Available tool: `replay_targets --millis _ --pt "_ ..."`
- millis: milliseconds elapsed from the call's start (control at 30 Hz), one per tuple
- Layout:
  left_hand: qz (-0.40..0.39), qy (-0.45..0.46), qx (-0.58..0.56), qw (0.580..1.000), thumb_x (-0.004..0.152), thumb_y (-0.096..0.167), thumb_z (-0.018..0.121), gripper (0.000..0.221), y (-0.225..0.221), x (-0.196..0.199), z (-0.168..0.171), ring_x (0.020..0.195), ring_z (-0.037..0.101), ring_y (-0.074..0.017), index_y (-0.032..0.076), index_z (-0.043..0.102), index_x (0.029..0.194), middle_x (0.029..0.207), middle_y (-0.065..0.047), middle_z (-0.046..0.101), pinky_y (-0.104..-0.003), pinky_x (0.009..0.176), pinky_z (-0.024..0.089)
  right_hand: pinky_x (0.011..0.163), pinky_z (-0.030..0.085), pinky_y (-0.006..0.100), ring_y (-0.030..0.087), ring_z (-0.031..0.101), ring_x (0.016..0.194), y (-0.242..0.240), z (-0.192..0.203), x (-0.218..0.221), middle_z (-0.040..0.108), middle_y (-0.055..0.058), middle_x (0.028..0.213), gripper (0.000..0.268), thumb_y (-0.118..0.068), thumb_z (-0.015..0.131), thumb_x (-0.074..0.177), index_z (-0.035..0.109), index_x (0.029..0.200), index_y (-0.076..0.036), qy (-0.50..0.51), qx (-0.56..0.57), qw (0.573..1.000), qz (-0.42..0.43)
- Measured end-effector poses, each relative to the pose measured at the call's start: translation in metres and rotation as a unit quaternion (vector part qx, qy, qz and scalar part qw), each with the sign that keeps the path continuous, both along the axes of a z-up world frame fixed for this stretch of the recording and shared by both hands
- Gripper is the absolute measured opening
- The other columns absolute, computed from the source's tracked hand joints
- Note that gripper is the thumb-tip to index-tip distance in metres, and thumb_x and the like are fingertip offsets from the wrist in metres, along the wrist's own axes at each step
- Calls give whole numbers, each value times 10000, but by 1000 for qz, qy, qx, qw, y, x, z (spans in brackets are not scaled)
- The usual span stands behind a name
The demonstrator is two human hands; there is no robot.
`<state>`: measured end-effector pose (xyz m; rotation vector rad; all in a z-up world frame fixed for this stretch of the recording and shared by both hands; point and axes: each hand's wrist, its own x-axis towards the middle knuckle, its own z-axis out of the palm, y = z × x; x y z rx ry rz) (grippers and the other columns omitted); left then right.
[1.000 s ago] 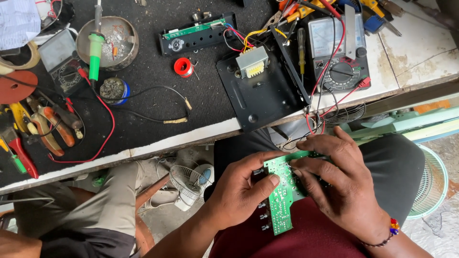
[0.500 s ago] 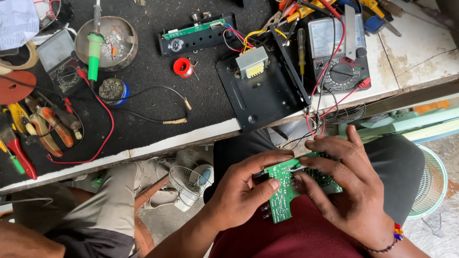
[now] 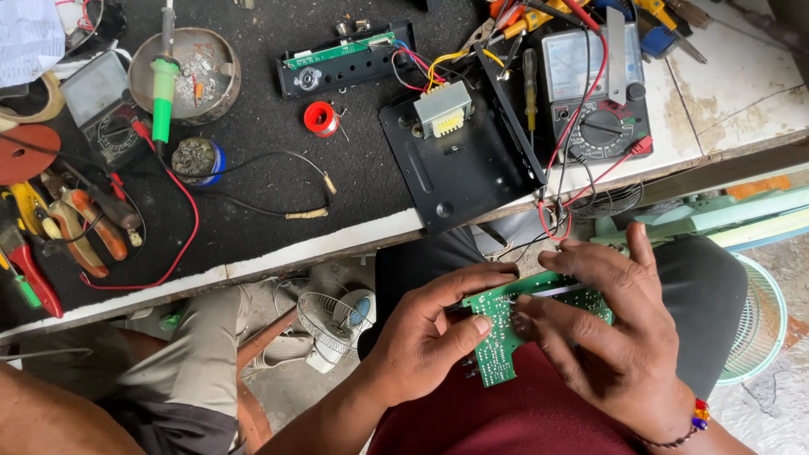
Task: Soldering components on a circuit board and reassembling it into the device housing.
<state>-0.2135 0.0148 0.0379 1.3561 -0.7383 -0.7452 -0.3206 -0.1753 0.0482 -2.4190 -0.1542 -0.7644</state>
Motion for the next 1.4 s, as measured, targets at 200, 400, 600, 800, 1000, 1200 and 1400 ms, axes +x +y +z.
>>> replay_targets --millis 200,400,600,800,1000,1200,1400 --pt "0 19 -6 1000 1039 197 576 378 -1 -2 -1 1422 554 -264 39 583 1382 1461 -155 601 -361 1207 440 1287 202 629 373 638 1180 0 2 -2 643 180 1223 158 -187 627 957 747 1047 -141 -7 -14 1000 -3" --pt "-2 17 -7 1000 1042 187 570 375 -1 -3 -3 1430 548 -266 43 579 1388 1463 -153 599 -371 1222 426 1288 198 625 371 645 1171 -1 1 -2 653 164 1216 149 -186 641 947 760 1028 -151 -15 -13 1000 -1" --pt "-8 28 -9 1000 1030 141 555 376 -1 -3 0 1442 537 -268 40 575 1392 1468 -152 594 -378 1239 417 1292 192 623 366 643 1172 -1 1 -2 659 153 1218 176 -199 629 943 769 1046 -170 -17 -19 1000 0" --pt "1 49 -27 998 1036 161 572 372 0 -5 -3 1461 516 -277 39 578 1388 1485 -163 578 -387 1231 426 1300 204 613 357 654 1176 1 1 -5 661 167 1211 158 -171 663 933 743 1058 -115 -11 -10 1000 -13" --pt "3 96 -34 995 1013 91 586 357 1 -6 -3 1470 501 -272 44 594 1367 1507 -183 556 -342 1120 508 1292 234 601 355 664 1147 2 1 -2 683 171 1150 166 -150 723 913 729 1049 -56 -28 -10 999 -30" --pt "2 71 -35 997 1020 108 584 350 2 -5 -2 1476 507 -283 59 598 1366 1504 -177 565 -346 1137 504 1283 227 609 361 657 1135 0 1 -2 674 165 1154 117 -157 690 927 741 1014 -97 -32 -20 999 -20" --pt "4 68 -27 997 1018 122 580 360 1 -4 -1 1458 520 -267 47 595 1370 1501 -165 571 -335 1110 508 1278 212 638 364 641 1161 -3 -1 -3 671 141 1179 139 -202 638 950 754 1014 -162 -29 -39 999 -14"
